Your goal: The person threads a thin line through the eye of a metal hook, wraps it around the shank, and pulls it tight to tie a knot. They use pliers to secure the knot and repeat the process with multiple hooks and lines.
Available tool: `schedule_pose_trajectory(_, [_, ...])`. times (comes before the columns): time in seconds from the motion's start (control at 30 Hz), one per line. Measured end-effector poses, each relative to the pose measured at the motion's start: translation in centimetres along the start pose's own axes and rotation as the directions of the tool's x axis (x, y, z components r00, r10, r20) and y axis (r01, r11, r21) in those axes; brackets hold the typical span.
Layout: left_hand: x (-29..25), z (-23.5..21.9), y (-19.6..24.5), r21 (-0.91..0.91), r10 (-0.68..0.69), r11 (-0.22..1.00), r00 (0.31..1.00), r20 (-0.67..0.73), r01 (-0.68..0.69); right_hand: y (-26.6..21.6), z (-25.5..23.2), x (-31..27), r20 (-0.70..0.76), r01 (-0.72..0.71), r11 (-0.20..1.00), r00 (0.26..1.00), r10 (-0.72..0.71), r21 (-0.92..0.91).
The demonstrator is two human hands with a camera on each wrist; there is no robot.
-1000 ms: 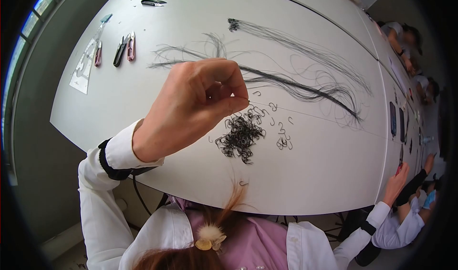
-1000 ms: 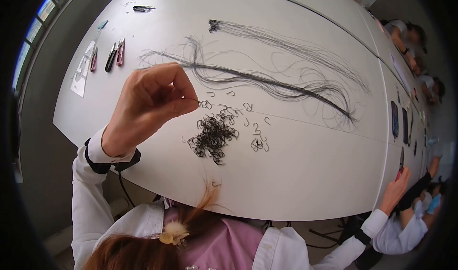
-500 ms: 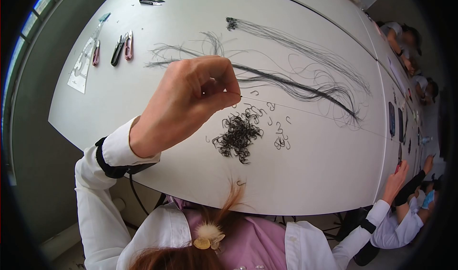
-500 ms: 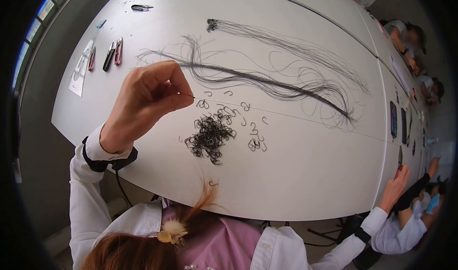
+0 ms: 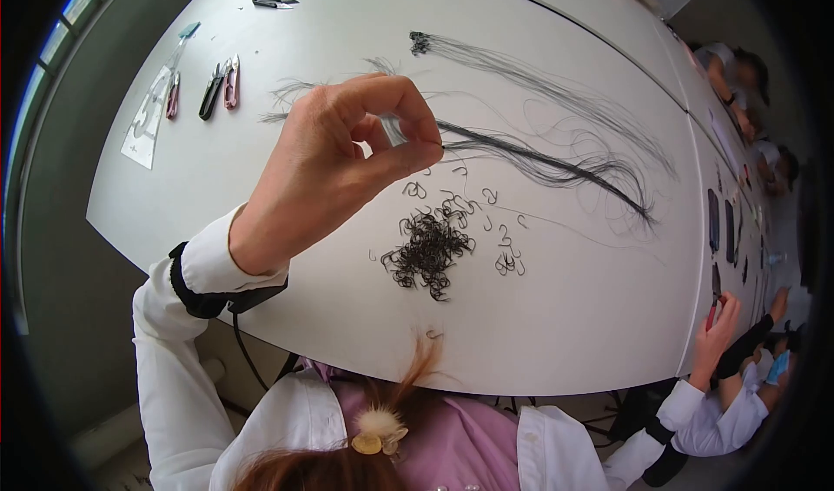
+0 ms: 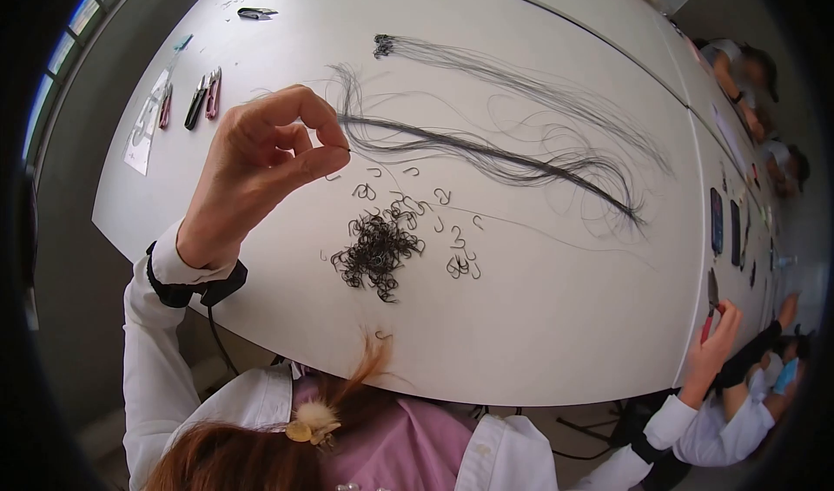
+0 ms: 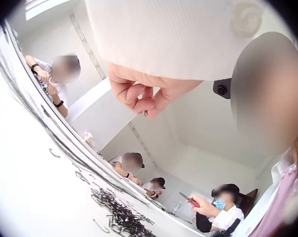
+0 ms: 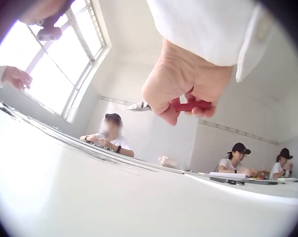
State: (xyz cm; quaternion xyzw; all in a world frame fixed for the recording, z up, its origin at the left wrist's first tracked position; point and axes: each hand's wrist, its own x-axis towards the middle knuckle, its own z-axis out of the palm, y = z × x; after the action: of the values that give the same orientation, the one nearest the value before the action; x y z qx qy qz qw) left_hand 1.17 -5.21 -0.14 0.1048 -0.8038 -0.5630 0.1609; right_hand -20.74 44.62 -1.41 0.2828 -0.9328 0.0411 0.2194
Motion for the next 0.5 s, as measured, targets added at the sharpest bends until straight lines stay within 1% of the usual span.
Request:
schedule_pose_trajectory(0.03, [0.2,0.6,-0.3,-0.014,0.033,0.999,0.999,0.001,-0.033,-4.7,-0.5,0.8,0.052,0.042,0.995,0.998,-0.047,0.094])
schedule_pose_trajectory(0.1, [0.5,1.4,-0.2,-0.014,0.080,0.997,0.997,0.009,-0.080,-11.1,-1.2,1.7,0.191,0.092,0.973,0.972,-0.133,0.211])
schedule_pose_trajectory(0.13, [0.5,1.7,0.0,-0.016,0.085,0.996,0.996,0.013,-0.084,-13.3,-1.3,1.9,0.248,0.155,0.958,0.945,-0.215,0.240])
schedule_pose_trajectory(0.17, [0.5,1.8,0.4,0.006,0.077,0.997,0.996,0.037,-0.077,-15.1,-1.1,1.9,0.306,0.151,0.945,0.921,-0.241,0.290])
schedule_pose_trajectory(0.2, [0.6,1.9,0.6,0.030,0.068,0.997,0.996,0.060,-0.069,-16.6,-0.9,2.0,0.334,0.213,0.928,0.889,-0.314,0.307])
schedule_pose_trajectory(0.23, [0.6,2.2,0.6,0.012,0.066,0.998,0.997,0.038,-0.067,-17.7,-0.7,2.1,0.360,0.273,0.905,0.850,-0.386,0.326])
schedule_pose_trajectory(0.27, [0.6,2.4,0.5,0.012,0.068,0.998,0.997,0.039,-0.069,-18.4,-0.3,2.1,0.359,0.272,0.905,0.851,-0.385,0.326])
schedule_pose_trajectory(0.33, [0.7,2.6,0.3,-0.055,0.038,0.998,0.998,0.045,-0.036,-19.3,0.9,2.1,0.415,0.365,0.867,0.769,-0.487,0.340])
schedule_pose_trajectory(0.47, [0.5,2.6,0.7,-0.097,0.010,0.995,0.999,0.036,-0.007,-20.2,2.3,2.3,0.415,0.407,0.846,0.743,-0.526,0.344])
schedule_pose_trajectory(0.5, [0.4,2.5,0.9,-0.107,-0.004,0.994,0.999,0.044,0.009,-20.4,2.4,2.5,0.394,0.446,0.825,0.729,-0.559,0.346])
